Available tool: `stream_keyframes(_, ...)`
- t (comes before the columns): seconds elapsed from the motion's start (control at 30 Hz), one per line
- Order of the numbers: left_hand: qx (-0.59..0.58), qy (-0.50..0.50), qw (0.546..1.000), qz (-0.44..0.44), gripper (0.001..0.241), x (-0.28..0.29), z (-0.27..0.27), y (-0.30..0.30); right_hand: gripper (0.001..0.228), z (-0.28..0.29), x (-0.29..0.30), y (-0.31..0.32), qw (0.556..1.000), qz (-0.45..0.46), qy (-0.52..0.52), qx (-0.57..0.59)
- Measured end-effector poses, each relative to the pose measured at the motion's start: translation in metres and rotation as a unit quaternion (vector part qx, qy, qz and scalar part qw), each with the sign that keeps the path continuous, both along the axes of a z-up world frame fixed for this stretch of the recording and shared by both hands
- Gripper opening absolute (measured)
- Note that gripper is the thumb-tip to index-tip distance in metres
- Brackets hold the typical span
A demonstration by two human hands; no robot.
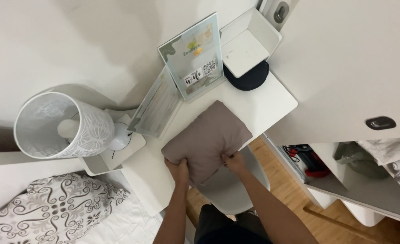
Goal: The person folds a white sheet and a brown pillowcase on a bed, smoothing them out by hand. They then move to a closet and place the folded items onto a shelf among other linens.
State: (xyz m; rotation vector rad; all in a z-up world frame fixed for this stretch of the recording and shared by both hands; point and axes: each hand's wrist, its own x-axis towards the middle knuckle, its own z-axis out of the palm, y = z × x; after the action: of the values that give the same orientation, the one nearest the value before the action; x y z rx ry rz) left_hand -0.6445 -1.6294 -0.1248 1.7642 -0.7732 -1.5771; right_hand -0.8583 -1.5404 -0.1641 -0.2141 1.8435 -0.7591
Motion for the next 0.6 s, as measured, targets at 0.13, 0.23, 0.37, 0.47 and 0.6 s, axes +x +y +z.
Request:
stream_keyframes(0.13, -0.06, -0.05, 0.997, 0.014, 0.098, -0.009, 0.027, -0.003, 0.056, 0.016, -0.01, 0.003, 0.998, 0.06, 0.032, 0.003)
stream_keyframes(0.23, -0.028, -0.276, 0.96, -0.046, 0.108, -0.033, 0.089, -0.009, 0.054, 0.051, -0.032, 0.014, 0.999, 0.051, 0.019, -0.007)
stream_keyframes(0.37, -0.271, -0.293, 0.902, -0.163, 0.094, -0.082, 0.09, -0.008, 0.044, 0.087, -0.085, 0.054, 0.999, -0.048, 0.01, -0.021)
stream_keyframes(0.47, -0.411, -0.11, 0.875, -0.23, 0.08, -0.144, 0.087, 0.006, 0.039, 0.119, -0.131, 0.097, 0.986, -0.154, -0.031, -0.057)
stream_keyframes(0.6, -0.369, 0.022, 0.849, -0.377, 0.057, -0.228, 0.086, 0.051, 0.038, 0.135, -0.188, 0.167, 0.951, -0.267, -0.004, -0.158)
